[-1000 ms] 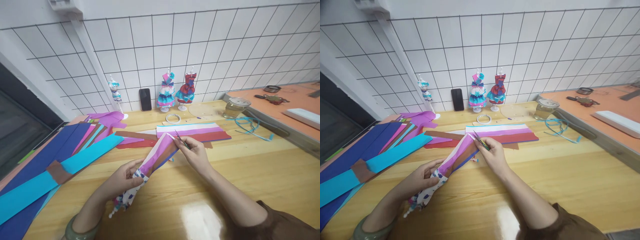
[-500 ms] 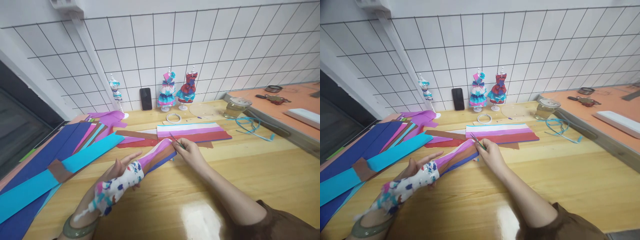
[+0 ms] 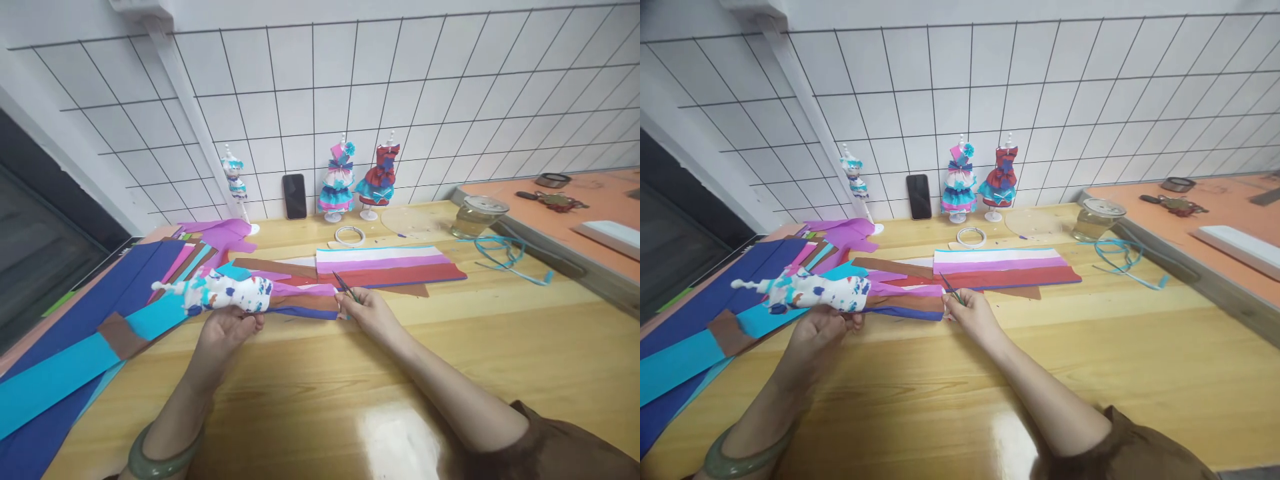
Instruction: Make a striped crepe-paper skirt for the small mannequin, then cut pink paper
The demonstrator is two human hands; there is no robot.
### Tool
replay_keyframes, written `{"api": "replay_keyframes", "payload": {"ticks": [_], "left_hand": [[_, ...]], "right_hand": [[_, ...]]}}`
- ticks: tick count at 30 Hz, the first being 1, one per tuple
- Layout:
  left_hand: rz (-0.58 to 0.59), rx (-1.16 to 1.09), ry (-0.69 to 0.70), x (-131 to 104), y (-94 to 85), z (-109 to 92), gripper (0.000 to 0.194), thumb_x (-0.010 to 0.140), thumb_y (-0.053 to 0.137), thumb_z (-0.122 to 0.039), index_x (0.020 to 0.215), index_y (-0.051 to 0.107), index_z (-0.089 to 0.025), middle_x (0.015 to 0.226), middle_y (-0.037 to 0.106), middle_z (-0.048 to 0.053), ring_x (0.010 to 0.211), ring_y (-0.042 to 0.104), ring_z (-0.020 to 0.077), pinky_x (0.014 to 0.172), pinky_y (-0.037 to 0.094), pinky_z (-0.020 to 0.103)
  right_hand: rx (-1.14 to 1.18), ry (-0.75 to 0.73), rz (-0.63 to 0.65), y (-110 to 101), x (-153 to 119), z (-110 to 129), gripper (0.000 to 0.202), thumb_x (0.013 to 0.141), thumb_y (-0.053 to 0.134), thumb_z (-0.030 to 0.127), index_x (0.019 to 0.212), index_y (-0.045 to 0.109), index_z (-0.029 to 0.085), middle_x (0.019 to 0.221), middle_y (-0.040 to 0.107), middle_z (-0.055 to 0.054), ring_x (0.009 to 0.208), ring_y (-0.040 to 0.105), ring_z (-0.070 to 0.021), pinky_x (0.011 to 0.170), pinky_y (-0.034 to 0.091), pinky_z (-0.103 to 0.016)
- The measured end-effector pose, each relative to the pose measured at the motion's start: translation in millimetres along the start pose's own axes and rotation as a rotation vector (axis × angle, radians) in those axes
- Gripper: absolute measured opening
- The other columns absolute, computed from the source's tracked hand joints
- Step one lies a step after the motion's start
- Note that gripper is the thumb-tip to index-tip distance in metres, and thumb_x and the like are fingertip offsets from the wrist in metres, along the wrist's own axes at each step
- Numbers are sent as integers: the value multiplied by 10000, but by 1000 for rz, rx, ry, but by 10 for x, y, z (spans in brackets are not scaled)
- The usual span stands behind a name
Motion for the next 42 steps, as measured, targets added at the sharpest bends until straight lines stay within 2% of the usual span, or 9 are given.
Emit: {"api": "replay_keyframes", "payload": {"ticks": [6, 10, 16, 20, 25, 27, 30, 36, 42], "left_hand": [[-311, -44, 49, 68, -32, 36, 306, 744, 638, -417, 635, 498, -168, 546, 511, -25, 552, 473, 95, 568, 404, 224], [-398, -145, 74, 96, -42, -47, 297, 738, 648, -398, 644, 490, -164, 516, 476, -43, 519, 445, 81, 520, 380, 204], [-481, -159, 109, 142, -159, -116, 320, 722, 664, -419, 655, 489, -160, 489, 410, -67, 458, 381, 59, 459, 332, 188], [-495, -143, 134, 171, -238, -81, 361, 690, 681, -469, 682, 499, -157, 531, 417, -69, 447, 357, 45, 434, 310, 178], [-499, -85, 168, 195, -304, 3, 391, 684, 665, -517, 680, 522, -154, 537, 448, -56, 454, 382, 51, 437, 317, 181], [-491, -99, 181, 199, -307, 20, 395, 679, 662, -530, 708, 547, -154, 562, 500, -42, 479, 431, 61, 471, 349, 186], [-448, -141, 217, 198, -286, 17, 411, 692, 651, -531, 838, 593, -152, 728, 617, 11, 627, 557, 110, 615, 435, 220], [-430, -168, 242, 178, -252, 2, 460, 663, 680, -529, 924, 608, -157, 898, 649, 46, 841, 607, 172, 782, 454, 269], [-384, -218, 248, 190, -236, 8, 427, 715, 649, -501, 970, 605, -160, 978, 647, 60, 918, 599, 181, 838, 439, 279]], "right_hand": [[42, 8, 171, 121, -51, -70, 394, 760, 525, 544, 631, 552, 172, 535, 482, 35, 490, 382, -96, 482, 290, -222], [35, -33, 136, 84, -70, -26, 278, 757, 572, 442, 752, 602, 166, 707, 590, 0, 639, 497, -128, 599, 375, -239], [-50, -117, 132, 41, -62, -59, 162, 713, 617, 309, 790, 566, 175, 670, 564, 16, 603, 495, -120, 590, 385, -243], [-104, -178, 154, 56, -69, -59, 190, 748, 577, 343, 686, 475, 195, 708, 568, -1, 667, 512, -139, 633, 393, -256], [-278, -122, -22, -136, 11, -70, 217, 788, 508, 403, 708, 438, 213, 587, 508, 28, 554, 461, -133, 538, 340, -244], [-392, -145, -96, -249, 57, -100, 185, 782, 508, 383, 733, 459, 212, 625, 530, 18, 564, 465, -136, 540, 335, -246], [-552, -142, -71, -328, 83, -137, 134, 765, 512, 344, 767, 493, 211, 698, 580, -1, 622, 505, -154, 563, 350, -252], [-616, -110, 75, -110, -11, -127, 240, 709, 606, 422, 795, 508, 220, 765, 619, -20, 674, 554, -182, 555, 358, -251], [-676, -137, -16, 15, 20, -225, 242, 843, 429, 431, 738, 470, 217, 693, 595, -38, 645, 547, -195, 548, 310, -274]]}}
Point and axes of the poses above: each hand's wrist, its own x-axis towards the middle knuckle, its own y-axis out of the palm, z = x × y, the point moved 1 cm from there along x, towards the middle knuckle
